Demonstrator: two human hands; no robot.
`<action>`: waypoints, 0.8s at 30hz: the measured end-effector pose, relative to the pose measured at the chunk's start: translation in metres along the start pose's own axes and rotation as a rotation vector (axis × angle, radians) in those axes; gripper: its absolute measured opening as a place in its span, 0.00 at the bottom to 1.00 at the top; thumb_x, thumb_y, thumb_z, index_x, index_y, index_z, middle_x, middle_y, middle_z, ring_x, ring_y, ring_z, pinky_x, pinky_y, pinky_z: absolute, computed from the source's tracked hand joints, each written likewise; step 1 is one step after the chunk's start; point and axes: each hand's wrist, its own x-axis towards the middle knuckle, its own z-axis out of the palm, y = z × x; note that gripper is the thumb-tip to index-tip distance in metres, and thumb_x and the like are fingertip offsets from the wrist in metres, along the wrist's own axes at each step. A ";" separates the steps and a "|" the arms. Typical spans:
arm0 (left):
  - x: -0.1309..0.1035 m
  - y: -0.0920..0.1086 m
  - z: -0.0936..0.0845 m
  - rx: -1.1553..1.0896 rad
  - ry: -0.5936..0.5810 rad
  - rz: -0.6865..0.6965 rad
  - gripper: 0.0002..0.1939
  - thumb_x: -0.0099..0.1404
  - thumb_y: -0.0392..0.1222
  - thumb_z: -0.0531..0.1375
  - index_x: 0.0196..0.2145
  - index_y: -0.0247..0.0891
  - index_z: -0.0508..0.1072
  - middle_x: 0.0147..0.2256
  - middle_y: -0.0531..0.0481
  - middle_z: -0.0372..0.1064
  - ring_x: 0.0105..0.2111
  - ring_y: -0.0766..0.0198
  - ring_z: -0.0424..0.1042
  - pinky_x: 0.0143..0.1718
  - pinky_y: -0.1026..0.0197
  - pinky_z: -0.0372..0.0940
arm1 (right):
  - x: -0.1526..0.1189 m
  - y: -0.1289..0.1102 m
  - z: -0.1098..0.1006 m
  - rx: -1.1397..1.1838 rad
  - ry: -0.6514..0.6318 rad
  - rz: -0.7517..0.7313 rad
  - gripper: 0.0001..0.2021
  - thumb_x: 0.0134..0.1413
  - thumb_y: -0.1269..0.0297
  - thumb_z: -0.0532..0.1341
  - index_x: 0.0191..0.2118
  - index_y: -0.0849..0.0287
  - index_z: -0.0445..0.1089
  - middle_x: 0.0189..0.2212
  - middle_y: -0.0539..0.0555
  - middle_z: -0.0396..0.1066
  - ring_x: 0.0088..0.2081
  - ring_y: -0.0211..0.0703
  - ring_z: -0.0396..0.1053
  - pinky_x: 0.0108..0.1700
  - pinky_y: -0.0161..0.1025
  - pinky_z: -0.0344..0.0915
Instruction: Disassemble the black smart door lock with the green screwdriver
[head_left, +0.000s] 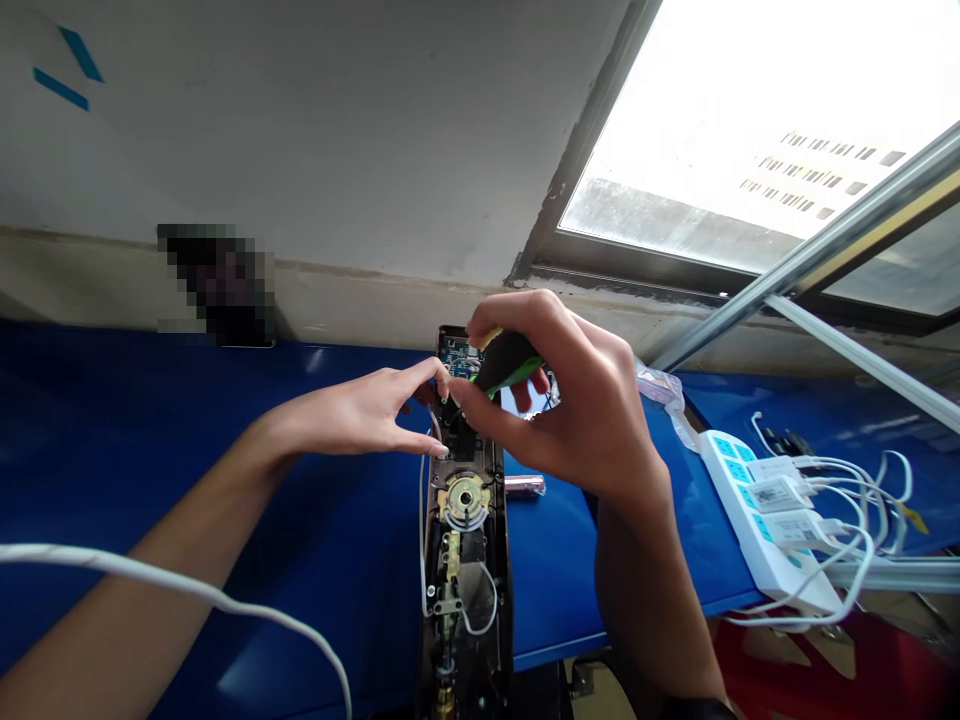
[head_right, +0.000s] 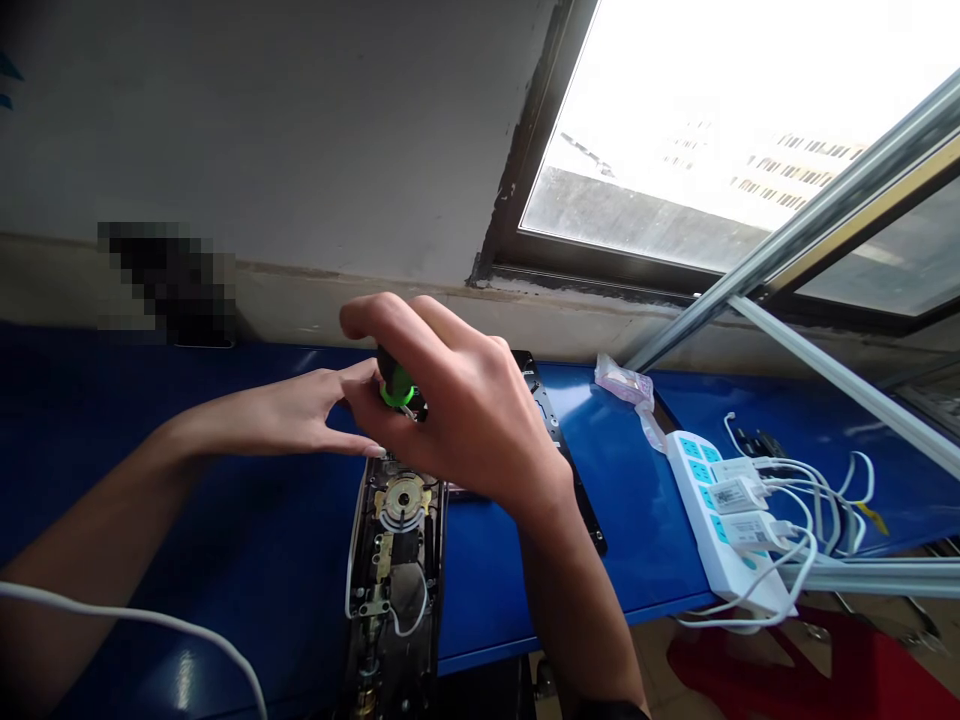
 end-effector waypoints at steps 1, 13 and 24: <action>0.000 0.000 -0.001 0.001 -0.025 -0.014 0.26 0.62 0.55 0.68 0.52 0.43 0.67 0.49 0.49 0.75 0.48 0.52 0.75 0.49 0.54 0.68 | 0.000 0.001 0.000 -0.012 0.009 -0.005 0.13 0.62 0.73 0.63 0.48 0.50 0.67 0.38 0.48 0.72 0.32 0.37 0.70 0.34 0.40 0.73; -0.002 -0.003 -0.005 -0.031 -0.054 -0.041 0.27 0.62 0.59 0.67 0.52 0.45 0.67 0.51 0.50 0.76 0.51 0.52 0.74 0.51 0.56 0.67 | 0.001 0.001 -0.001 0.030 0.007 0.036 0.19 0.60 0.75 0.64 0.52 0.48 0.65 0.45 0.51 0.75 0.36 0.40 0.74 0.39 0.42 0.77; -0.006 -0.002 -0.010 -0.010 -0.061 -0.054 0.26 0.64 0.62 0.65 0.54 0.46 0.70 0.54 0.51 0.75 0.51 0.52 0.74 0.51 0.57 0.66 | 0.000 0.004 0.003 0.054 0.019 0.013 0.23 0.59 0.73 0.64 0.58 0.53 0.63 0.48 0.53 0.75 0.39 0.41 0.75 0.39 0.43 0.76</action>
